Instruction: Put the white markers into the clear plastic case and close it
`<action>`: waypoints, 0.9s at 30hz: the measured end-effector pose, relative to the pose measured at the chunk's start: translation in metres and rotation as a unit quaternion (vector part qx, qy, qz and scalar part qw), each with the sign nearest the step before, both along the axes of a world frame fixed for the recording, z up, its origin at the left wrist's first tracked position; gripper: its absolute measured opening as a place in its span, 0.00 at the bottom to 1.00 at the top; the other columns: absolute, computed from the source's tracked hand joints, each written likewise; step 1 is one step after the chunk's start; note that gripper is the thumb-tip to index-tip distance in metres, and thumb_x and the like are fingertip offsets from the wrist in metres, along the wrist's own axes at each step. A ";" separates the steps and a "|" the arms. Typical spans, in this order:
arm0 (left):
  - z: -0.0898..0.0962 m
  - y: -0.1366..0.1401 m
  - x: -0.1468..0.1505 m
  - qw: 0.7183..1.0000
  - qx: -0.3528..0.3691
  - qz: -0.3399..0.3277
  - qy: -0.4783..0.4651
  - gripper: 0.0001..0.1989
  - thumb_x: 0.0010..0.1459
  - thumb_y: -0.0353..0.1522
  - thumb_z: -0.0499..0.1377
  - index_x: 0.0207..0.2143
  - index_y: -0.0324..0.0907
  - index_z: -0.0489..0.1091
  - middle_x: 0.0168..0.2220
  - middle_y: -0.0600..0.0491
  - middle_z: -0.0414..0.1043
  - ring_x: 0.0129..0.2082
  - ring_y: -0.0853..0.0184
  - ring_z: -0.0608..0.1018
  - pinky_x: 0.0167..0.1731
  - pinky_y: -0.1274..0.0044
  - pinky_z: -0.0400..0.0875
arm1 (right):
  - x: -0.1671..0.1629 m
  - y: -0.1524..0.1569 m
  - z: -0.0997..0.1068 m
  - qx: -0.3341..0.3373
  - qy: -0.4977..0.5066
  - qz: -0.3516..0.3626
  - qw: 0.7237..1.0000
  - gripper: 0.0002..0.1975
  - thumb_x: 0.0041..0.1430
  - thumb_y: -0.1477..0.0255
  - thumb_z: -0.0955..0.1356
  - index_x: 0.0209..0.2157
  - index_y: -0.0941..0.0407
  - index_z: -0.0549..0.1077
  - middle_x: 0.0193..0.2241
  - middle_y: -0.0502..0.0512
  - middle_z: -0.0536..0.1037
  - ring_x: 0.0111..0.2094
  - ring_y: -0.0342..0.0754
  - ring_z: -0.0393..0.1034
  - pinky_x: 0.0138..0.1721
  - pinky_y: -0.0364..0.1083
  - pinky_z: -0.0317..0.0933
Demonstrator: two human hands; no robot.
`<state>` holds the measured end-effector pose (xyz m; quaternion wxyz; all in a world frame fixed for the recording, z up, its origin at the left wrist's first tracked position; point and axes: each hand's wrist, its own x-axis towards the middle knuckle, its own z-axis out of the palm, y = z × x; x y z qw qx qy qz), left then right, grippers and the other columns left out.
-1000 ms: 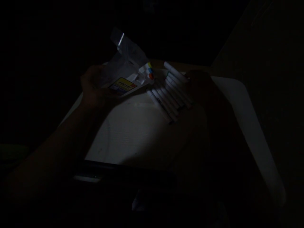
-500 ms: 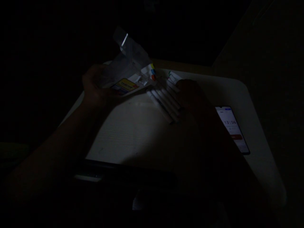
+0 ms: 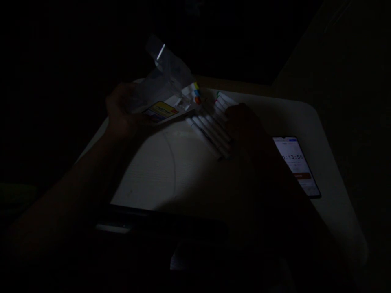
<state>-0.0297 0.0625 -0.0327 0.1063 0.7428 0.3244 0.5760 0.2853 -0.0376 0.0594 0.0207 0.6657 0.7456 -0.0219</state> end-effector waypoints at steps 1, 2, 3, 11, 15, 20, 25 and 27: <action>-0.001 0.001 -0.001 1.000 -0.001 -0.001 0.001 0.54 0.18 0.64 0.69 0.46 0.42 0.69 0.41 0.51 0.70 0.44 0.55 0.77 0.47 0.54 0.74 | -0.001 0.001 0.000 -0.005 -0.012 0.009 1.000 0.19 0.60 0.78 0.61 0.50 0.64 0.75 0.50 0.68 0.74 0.53 0.60 0.69 0.54 0.56 0.63; -0.001 0.001 -0.001 1.000 -0.001 0.000 -0.001 0.54 0.19 0.64 0.68 0.47 0.42 0.69 0.42 0.51 0.70 0.44 0.54 0.77 0.47 0.54 0.74 | -0.001 0.001 0.000 -0.012 -0.017 0.014 1.000 0.19 0.60 0.78 0.61 0.49 0.65 0.76 0.50 0.68 0.75 0.54 0.62 0.68 0.55 0.57 0.63; -0.002 0.002 -0.001 1.000 0.001 0.001 -0.004 0.54 0.19 0.64 0.68 0.47 0.42 0.69 0.42 0.51 0.70 0.44 0.54 0.77 0.46 0.55 0.74 | -0.002 0.002 0.000 -0.019 -0.014 0.016 1.000 0.18 0.61 0.78 0.61 0.49 0.65 0.76 0.50 0.69 0.75 0.54 0.62 0.68 0.56 0.57 0.63; 0.003 -0.008 0.001 1.000 0.027 -0.012 0.010 0.51 0.25 0.61 0.70 0.49 0.43 0.68 0.43 0.51 0.71 0.44 0.56 0.77 0.46 0.57 0.75 | -0.017 -0.011 0.019 0.192 0.207 0.039 0.959 0.20 0.64 0.74 0.61 0.54 0.57 0.74 0.52 0.60 0.74 0.51 0.50 0.72 0.57 0.49 0.66; 0.004 -0.009 0.002 0.999 0.042 -0.004 0.035 0.52 0.25 0.63 0.69 0.49 0.42 0.68 0.42 0.52 0.69 0.44 0.56 0.77 0.45 0.56 0.74 | -0.028 -0.017 0.020 0.208 0.252 0.175 0.929 0.21 0.65 0.71 0.61 0.56 0.61 0.72 0.55 0.60 0.72 0.55 0.49 0.69 0.60 0.48 0.64; 0.006 -0.008 0.003 0.998 0.049 -0.013 0.039 0.52 0.24 0.64 0.68 0.48 0.42 0.68 0.41 0.51 0.70 0.42 0.57 0.77 0.44 0.57 0.75 | -0.028 -0.008 0.005 0.229 0.250 0.255 0.906 0.18 0.64 0.72 0.60 0.50 0.59 0.74 0.52 0.60 0.75 0.54 0.48 0.70 0.57 0.49 0.67; 0.010 -0.016 0.005 0.997 0.051 -0.004 0.054 0.49 0.29 0.61 0.69 0.49 0.39 0.67 0.42 0.51 0.68 0.42 0.58 0.76 0.47 0.54 0.74 | -0.024 -0.001 -0.002 0.243 0.262 0.277 0.892 0.15 0.64 0.74 0.61 0.45 0.61 0.76 0.49 0.61 0.75 0.51 0.47 0.71 0.55 0.46 0.68; 0.014 -0.018 0.006 0.997 0.046 -0.003 0.060 0.49 0.30 0.61 0.69 0.48 0.39 0.68 0.41 0.51 0.68 0.42 0.58 0.76 0.47 0.53 0.73 | -0.024 0.000 -0.002 0.231 0.273 0.255 0.898 0.15 0.63 0.74 0.61 0.45 0.61 0.77 0.48 0.62 0.75 0.50 0.47 0.71 0.54 0.46 0.68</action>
